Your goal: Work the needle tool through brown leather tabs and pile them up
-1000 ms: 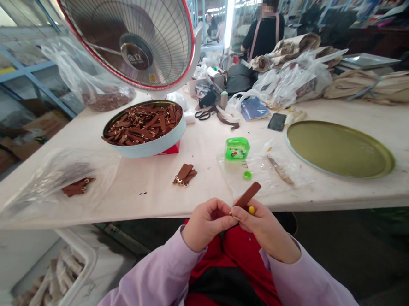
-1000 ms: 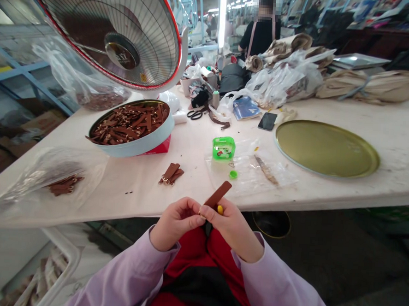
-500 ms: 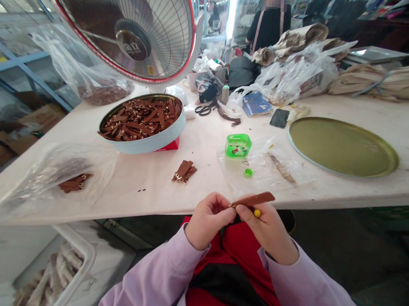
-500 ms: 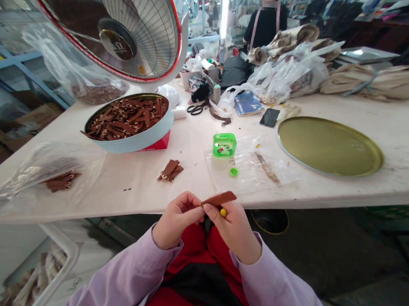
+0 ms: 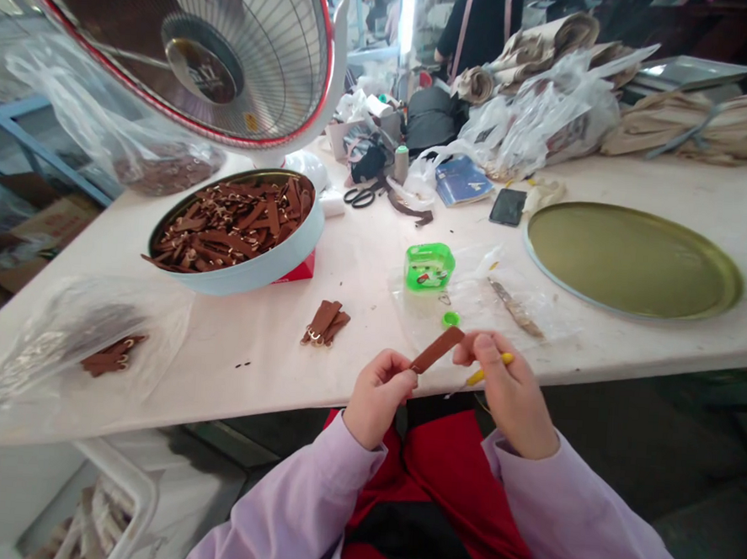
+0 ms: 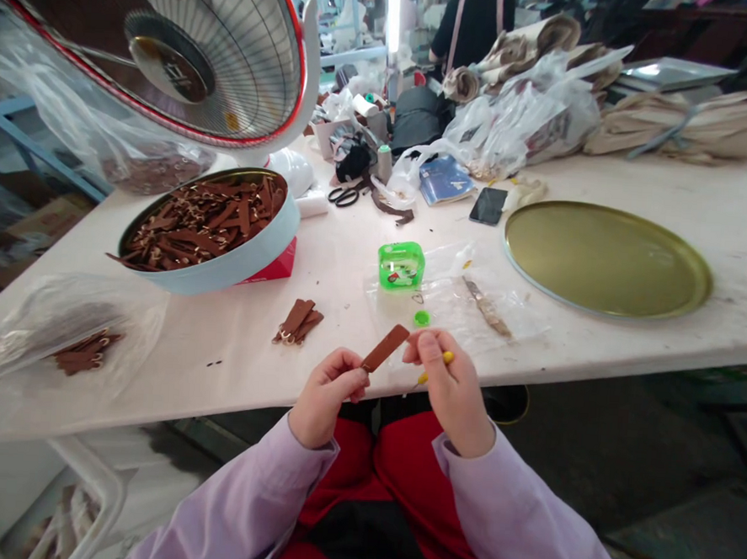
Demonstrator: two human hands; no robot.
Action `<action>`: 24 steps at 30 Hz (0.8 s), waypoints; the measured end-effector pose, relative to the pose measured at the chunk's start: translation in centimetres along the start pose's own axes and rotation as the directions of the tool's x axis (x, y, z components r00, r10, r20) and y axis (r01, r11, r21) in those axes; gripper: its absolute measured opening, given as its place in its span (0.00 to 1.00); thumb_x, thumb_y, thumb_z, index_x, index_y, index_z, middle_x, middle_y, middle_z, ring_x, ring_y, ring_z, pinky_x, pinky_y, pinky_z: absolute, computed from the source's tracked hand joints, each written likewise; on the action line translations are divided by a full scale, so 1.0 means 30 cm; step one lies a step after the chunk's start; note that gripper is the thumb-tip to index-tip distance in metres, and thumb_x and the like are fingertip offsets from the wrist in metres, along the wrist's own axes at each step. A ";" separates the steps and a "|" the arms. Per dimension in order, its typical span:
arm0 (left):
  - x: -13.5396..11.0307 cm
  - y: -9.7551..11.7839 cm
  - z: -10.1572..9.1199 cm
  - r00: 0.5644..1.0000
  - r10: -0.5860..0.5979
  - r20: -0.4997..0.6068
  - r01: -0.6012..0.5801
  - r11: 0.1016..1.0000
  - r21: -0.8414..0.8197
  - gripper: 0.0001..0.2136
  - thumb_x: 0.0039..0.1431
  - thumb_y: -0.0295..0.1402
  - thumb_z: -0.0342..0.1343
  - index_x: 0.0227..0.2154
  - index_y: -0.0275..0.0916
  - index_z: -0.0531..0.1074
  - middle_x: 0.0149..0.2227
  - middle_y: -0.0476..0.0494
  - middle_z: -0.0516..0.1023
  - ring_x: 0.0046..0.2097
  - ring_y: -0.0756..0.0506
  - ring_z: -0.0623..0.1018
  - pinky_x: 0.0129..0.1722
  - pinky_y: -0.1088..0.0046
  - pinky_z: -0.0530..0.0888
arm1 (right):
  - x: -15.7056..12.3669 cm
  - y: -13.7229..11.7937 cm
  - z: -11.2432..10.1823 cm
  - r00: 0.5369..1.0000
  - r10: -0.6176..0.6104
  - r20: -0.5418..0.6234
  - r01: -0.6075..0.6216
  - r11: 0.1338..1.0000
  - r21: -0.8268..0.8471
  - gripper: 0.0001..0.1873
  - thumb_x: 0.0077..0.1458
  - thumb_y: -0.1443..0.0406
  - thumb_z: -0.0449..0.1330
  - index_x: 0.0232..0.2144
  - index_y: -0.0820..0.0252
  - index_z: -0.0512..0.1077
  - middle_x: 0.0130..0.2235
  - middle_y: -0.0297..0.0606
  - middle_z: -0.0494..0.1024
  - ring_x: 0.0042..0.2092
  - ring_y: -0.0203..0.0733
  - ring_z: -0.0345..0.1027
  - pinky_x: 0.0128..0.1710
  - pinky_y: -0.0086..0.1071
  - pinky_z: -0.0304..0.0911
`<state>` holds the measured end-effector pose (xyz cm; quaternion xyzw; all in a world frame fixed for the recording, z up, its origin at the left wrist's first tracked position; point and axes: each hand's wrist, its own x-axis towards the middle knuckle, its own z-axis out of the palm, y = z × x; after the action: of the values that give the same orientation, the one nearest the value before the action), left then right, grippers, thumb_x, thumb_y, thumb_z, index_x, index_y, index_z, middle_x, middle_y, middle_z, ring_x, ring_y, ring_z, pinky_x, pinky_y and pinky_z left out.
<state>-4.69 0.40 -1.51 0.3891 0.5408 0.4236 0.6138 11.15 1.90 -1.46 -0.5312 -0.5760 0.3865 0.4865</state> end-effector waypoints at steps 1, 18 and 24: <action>0.018 -0.008 0.000 1.000 -0.014 0.001 0.014 1.000 -0.016 0.04 0.43 0.31 0.53 0.21 0.37 0.64 0.18 0.54 0.65 0.21 0.55 0.63 0.22 0.79 0.59 | 0.026 0.018 -0.017 0.997 0.002 -0.081 -0.002 1.000 0.006 0.18 0.59 0.55 0.45 0.27 0.58 0.66 0.25 0.33 0.69 0.29 0.36 0.63 0.31 0.30 0.58; 0.165 -0.029 0.011 0.997 -0.058 -0.057 0.055 0.996 -0.067 0.07 0.46 0.32 0.54 0.22 0.36 0.63 0.19 0.55 0.64 0.20 0.57 0.62 0.21 0.80 0.59 | 0.244 0.276 -0.044 0.910 0.037 -0.414 -0.039 0.999 0.004 0.16 0.58 0.56 0.48 0.24 0.59 0.64 0.23 0.32 0.70 0.23 0.32 0.58 0.25 0.28 0.55; 0.160 -0.031 0.017 0.996 -0.059 -0.073 0.054 0.996 -0.065 0.07 0.45 0.32 0.56 0.22 0.36 0.64 0.20 0.54 0.66 0.21 0.56 0.64 0.21 0.80 0.60 | 0.193 0.206 -0.061 0.877 0.087 -0.473 0.007 0.981 0.194 0.17 0.56 0.54 0.50 0.24 0.60 0.65 0.23 0.31 0.69 0.22 0.32 0.58 0.23 0.28 0.55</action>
<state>-3.82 4.58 -3.93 0.3382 0.5606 0.4369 0.6168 14.60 8.33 -6.13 -0.5732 -0.3871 0.3064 0.6540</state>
